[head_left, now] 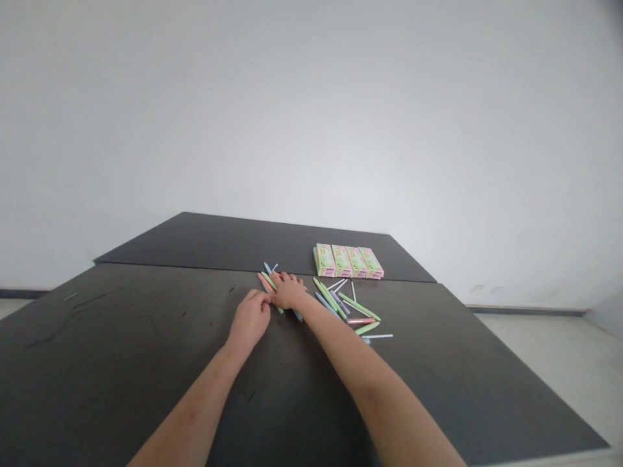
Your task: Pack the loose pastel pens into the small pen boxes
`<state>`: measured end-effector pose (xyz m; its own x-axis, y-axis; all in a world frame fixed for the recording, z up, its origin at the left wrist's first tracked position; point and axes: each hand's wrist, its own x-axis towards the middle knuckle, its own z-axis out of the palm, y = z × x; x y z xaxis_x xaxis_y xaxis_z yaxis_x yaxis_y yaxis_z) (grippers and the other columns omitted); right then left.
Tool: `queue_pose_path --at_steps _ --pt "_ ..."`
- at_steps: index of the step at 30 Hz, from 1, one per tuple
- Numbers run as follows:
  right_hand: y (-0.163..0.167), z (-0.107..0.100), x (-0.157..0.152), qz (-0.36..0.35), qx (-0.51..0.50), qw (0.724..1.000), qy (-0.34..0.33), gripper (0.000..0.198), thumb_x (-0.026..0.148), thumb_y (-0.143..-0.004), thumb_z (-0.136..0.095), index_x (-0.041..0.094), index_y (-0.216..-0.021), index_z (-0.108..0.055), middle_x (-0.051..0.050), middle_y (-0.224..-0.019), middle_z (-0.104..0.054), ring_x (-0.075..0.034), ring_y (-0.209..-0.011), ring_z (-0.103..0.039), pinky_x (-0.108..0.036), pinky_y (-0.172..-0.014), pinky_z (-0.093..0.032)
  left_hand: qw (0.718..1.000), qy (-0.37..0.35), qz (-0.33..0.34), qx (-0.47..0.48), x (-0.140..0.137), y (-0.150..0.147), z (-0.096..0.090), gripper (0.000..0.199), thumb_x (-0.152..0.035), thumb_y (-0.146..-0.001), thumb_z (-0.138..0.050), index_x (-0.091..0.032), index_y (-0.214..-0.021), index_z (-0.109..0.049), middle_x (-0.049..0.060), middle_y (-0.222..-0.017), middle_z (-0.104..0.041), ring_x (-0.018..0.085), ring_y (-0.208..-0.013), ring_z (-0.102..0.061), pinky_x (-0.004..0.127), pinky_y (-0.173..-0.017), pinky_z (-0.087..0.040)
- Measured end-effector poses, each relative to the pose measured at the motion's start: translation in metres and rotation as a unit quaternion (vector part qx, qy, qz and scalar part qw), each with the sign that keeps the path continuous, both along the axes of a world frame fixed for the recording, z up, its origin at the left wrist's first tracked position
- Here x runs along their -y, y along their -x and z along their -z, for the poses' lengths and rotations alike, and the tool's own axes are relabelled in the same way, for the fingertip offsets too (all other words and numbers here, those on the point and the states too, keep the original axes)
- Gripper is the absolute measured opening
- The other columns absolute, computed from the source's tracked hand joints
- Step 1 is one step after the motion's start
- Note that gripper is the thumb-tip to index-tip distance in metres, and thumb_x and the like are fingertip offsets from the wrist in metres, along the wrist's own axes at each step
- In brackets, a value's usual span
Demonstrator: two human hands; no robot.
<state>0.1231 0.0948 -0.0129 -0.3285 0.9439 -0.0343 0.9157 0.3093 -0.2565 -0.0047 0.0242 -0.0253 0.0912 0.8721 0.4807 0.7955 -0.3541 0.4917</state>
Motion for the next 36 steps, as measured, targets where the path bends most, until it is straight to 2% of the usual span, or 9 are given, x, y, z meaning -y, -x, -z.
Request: queue_pose_path --at_steps 3,10,15,19,26,33,36 --pt "-0.003 -0.003 0.006 -0.03 0.007 0.999 -0.013 0.069 0.061 -0.088 -0.039 0.028 -0.148 -0.029 -0.013 -0.151 -0.036 -0.037 -0.134 -0.035 -0.06 -0.103 -0.031 1.0 -0.012 -0.009 0.009 -0.002 0.003 0.0 0.023 -0.011 -0.079 -0.04 -0.018 -0.078 -0.062 0.008 -0.089 -0.063 0.021 -0.086 -0.061 0.034 -0.084 -0.048" --pt "-0.015 -0.004 0.02 -0.093 0.033 0.994 -0.036 0.071 0.051 -0.088 -0.045 0.028 -0.151 -0.024 -0.011 -0.15 -0.037 -0.038 -0.13 -0.04 -0.06 -0.103 -0.034 0.998 -0.04 -0.032 0.038 -0.005 0.008 0.001 0.027 -0.01 -0.076 -0.04 -0.018 -0.091 -0.062 0.008 -0.096 -0.061 0.021 -0.088 -0.061 0.034 -0.086 -0.049" --pt "-0.028 -0.005 0.03 -0.144 0.055 0.987 -0.038 0.074 0.053 -0.087 -0.047 0.031 -0.153 -0.021 -0.01 -0.154 -0.032 -0.038 -0.132 -0.037 -0.06 -0.103 -0.033 0.997 -0.041 -0.042 0.055 -0.005 0.008 0.002 0.037 -0.007 -0.076 -0.038 -0.017 -0.106 -0.058 0.011 -0.109 -0.06 0.023 -0.102 -0.06 0.037 -0.094 -0.047" --pt "-0.041 -0.007 0.042 -0.184 0.048 0.981 -0.042 0.075 0.051 -0.087 -0.049 0.033 -0.153 -0.018 -0.009 -0.153 -0.034 -0.036 -0.131 -0.04 -0.056 -0.104 -0.033 0.998 -0.029 -0.029 0.054 -0.006 0.005 0.004 0.036 -0.01 -0.081 -0.036 -0.017 -0.111 -0.056 0.012 -0.115 -0.059 0.024 -0.107 -0.059 0.039 -0.098 -0.046" --pt "-0.056 -0.01 0.056 -0.215 0.02 0.975 -0.04 0.075 0.047 -0.087 -0.052 0.031 -0.153 -0.02 -0.008 -0.153 -0.034 -0.033 -0.135 -0.037 -0.052 -0.108 -0.029 0.999 -0.01 0.029 0.031 -0.004 -0.003 0.008 0.038 -0.01 -0.081 -0.036 -0.015 -0.113 -0.056 0.012 -0.117 -0.06 0.023 -0.11 -0.058 0.039 -0.099 -0.046" --pt "-0.057 -0.011 0.054 -0.219 0.002 0.975 -0.041 0.079 0.053 -0.085 -0.055 0.025 -0.152 -0.023 -0.012 -0.153 -0.034 -0.033 -0.136 -0.037 -0.051 -0.11 -0.029 0.999 0.003 0.041 0.02 -0.003 -0.003 0.007 0.038 -0.008 -0.079 -0.036 -0.014 -0.11 -0.058 0.013 -0.116 -0.06 0.023 -0.109 -0.058 0.039 -0.098 -0.046" --pt "-0.061 -0.019 0.054 -0.236 -0.039 0.969 -0.058 0.069 0.052 -0.09 -0.049 0.019 -0.148 -0.033 -0.013 -0.151 -0.039 -0.029 -0.137 -0.037 -0.044 -0.112 -0.028 0.999 0.007 0.037 0.016 -0.002 -0.003 0.007 0.038 -0.009 -0.08 -0.036 -0.015 -0.109 -0.058 0.012 -0.117 -0.06 0.023 -0.11 -0.058 0.039 -0.099 -0.046"
